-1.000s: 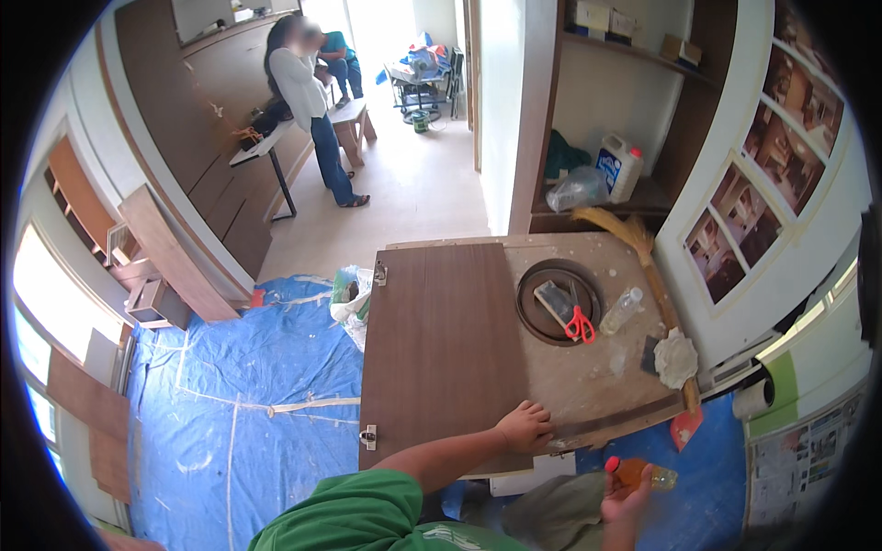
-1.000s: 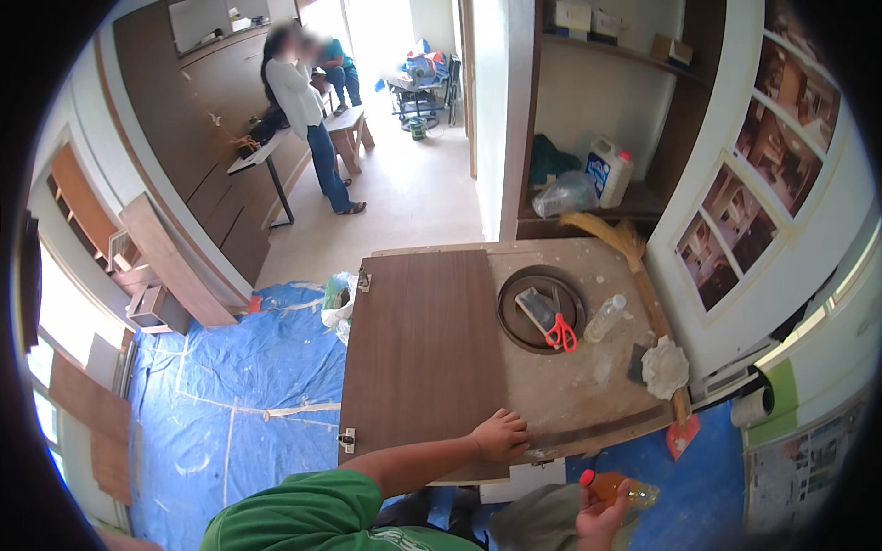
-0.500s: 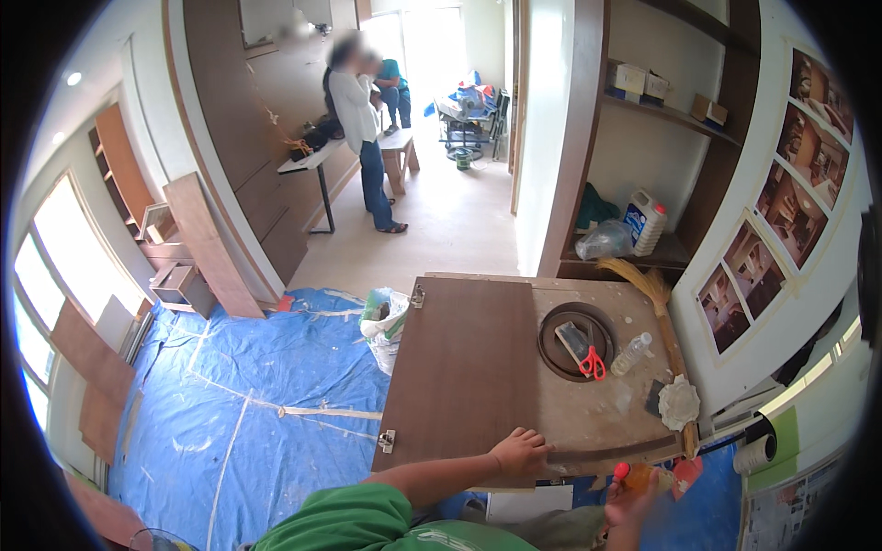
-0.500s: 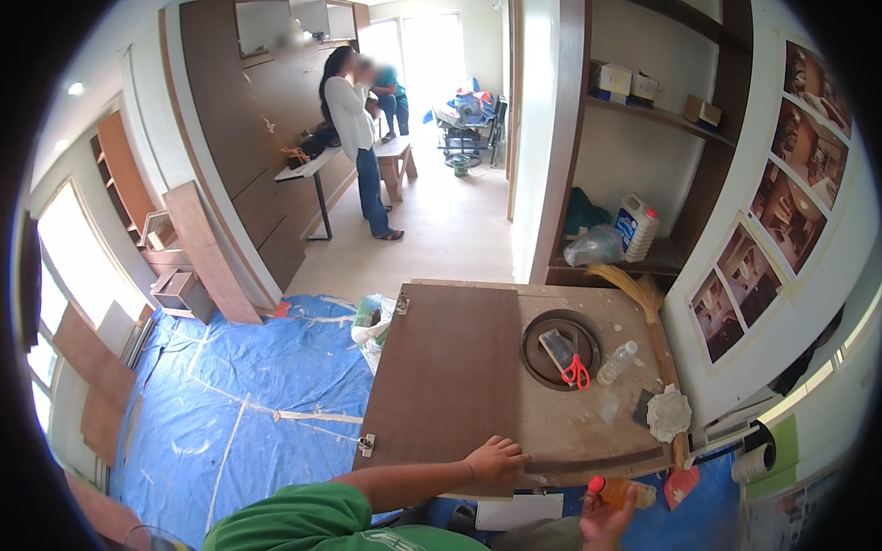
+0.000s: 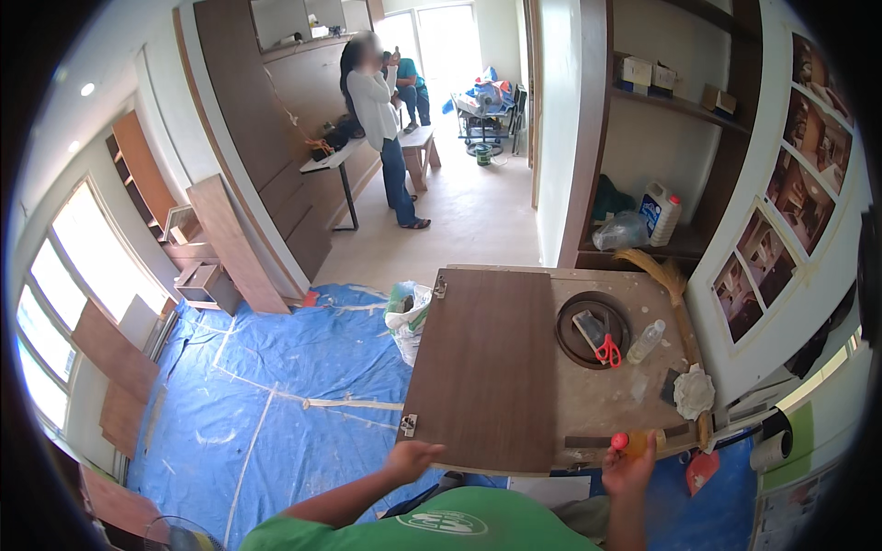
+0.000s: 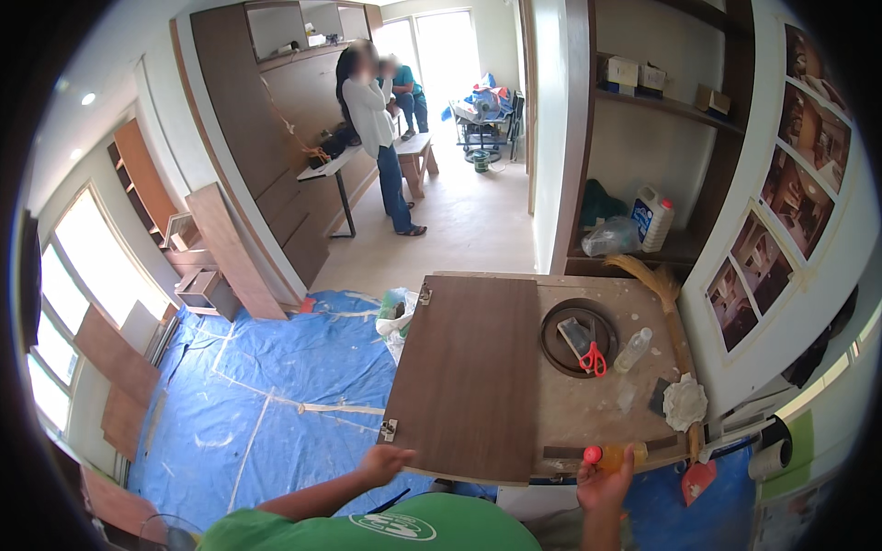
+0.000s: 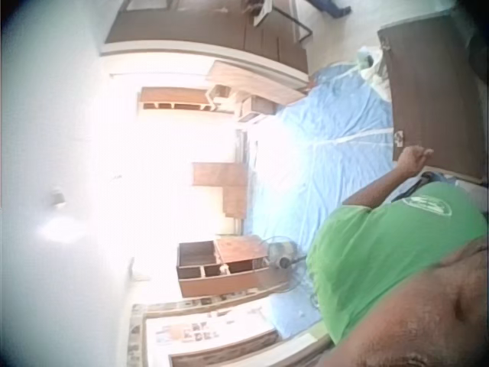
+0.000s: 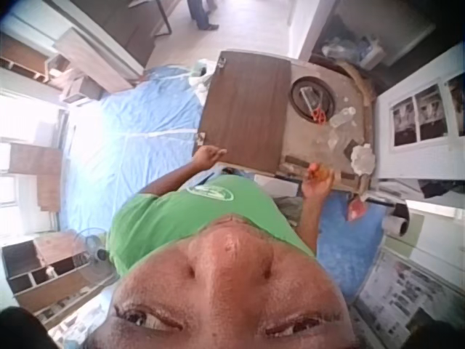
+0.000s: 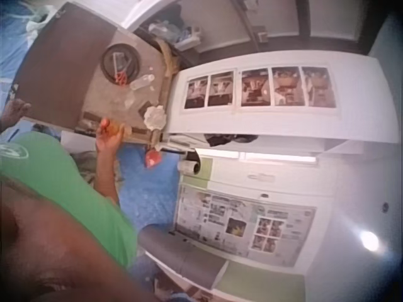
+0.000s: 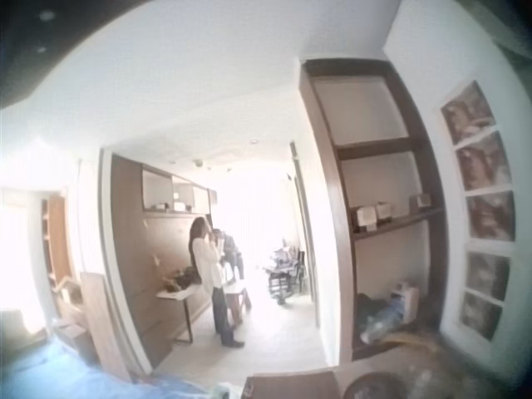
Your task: The person cuts a strip of brown edge banding with scissors, peels the backing, and applies it to the edge of a wooden cabinet door. They then use a plastic bottle to press the banding along the edge to secure it.
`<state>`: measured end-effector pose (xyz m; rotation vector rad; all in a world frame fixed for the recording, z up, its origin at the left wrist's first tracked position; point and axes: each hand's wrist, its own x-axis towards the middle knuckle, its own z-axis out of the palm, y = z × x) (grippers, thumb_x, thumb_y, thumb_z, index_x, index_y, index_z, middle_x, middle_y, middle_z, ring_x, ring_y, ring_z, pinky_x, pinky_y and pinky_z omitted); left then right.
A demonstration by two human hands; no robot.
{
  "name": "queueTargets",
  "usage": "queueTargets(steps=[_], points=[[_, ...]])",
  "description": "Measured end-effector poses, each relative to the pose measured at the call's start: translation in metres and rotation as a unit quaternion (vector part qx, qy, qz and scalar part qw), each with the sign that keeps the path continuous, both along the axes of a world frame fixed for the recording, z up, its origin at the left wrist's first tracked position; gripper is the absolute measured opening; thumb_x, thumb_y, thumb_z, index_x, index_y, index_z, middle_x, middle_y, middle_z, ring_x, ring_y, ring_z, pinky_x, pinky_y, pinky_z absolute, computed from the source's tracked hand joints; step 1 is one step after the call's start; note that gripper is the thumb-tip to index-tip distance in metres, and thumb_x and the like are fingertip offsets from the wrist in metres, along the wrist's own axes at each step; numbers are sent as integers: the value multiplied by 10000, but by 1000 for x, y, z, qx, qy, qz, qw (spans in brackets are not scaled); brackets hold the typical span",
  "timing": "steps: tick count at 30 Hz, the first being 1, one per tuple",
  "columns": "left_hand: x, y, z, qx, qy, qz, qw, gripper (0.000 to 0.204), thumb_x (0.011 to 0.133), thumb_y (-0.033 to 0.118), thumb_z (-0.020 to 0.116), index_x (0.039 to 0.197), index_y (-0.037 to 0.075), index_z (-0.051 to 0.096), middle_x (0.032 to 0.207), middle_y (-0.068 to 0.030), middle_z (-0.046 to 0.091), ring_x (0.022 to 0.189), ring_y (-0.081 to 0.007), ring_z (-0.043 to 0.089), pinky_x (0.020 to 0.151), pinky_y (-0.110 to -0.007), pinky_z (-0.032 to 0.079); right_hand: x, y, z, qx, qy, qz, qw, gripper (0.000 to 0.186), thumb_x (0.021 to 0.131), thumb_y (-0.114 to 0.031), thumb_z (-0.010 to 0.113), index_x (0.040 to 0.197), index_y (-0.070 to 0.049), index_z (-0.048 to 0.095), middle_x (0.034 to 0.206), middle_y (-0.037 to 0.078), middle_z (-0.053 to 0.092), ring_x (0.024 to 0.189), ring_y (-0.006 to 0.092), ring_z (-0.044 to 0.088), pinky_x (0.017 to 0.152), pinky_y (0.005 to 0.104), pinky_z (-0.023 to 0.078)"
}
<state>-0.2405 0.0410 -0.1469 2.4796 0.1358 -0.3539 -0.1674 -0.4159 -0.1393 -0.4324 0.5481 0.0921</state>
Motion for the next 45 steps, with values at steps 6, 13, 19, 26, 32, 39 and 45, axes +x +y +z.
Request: queueTargets(steps=[6, 13, 19, 26, 32, 39, 45], points=[[-155, 168, -113, 270, 10, -27, 962, 186, 949, 279, 640, 991, 101, 674, 843, -184, 726, 831, -416, 722, 701, -573, 552, 16, 37, 10, -3, 6, 84, 996, 537, 921, -671, 694, 1008, -141, 704, 825, 55, 717, 676, 236, 692, 544, 343, 555], [-279, 163, -230, -147, 220, 218, 940, 483, 873, 266, 749, 1332, 139, 672, 875, -172, 765, 889, -304, 750, 818, -461, 584, 19, 77, 24, 33, -21, 196, 980, 566, 913, -703, 679, 985, -142, 695, 799, 55, 703, 667, 249, 690, 548, 341, 546], [-265, 139, -236, -141, 315, 292, 892, 417, 891, 383, 720, 1217, 122, 725, 889, -174, 769, 909, -318, 750, 832, -475, 579, 10, 85, 29, 3, 17, 180, 983, 624, 899, -722, 679, 950, -101, 696, 759, 62, 688, 584, 243, 661, 530, 335, 553], [-256, 151, -205, -108, 370, 301, 873, 460, 913, 519, 686, 1082, 103, 786, 906, -176, 773, 933, -335, 749, 849, -491, 572, -2, 80, 24, -8, 23, 171, 985, 646, 853, -738, 718, 974, -104, 690, 767, 77, 688, 582, 241, 662, 521, 336, 545], [-230, 134, -165, 83, 305, 94, 944, 651, 1019, 608, 478, 963, 40, 792, 994, -248, 764, 1020, -460, 710, 931, -533, 546, -12, 82, 25, -21, 53, 151, 987, 636, 848, -748, 713, 986, -128, 680, 749, 68, 669, 571, 235, 651, 518, 336, 540], [-206, 138, -180, 124, 173, -35, 976, 590, 1030, 554, 516, 891, 44, 776, 934, -243, 764, 906, -435, 738, 862, -523, 577, -15, 81, 17, -8, 24, 167, 986, 616, 868, -752, 687, 969, -145, 660, 772, 57, 667, 616, 235, 637, 534, 339, 488], [-156, 116, -135, -78, 231, 246, 938, 583, 1004, 542, 623, 808, 0, 715, 725, -124, 705, 583, -271, 693, 668, -432, 583, -13, 85, 23, -11, 0, 171, 985, 607, 875, -749, 682, 949, -147, 667, 757, 52, 670, 608, 231, 637, 530, 340, 491]])
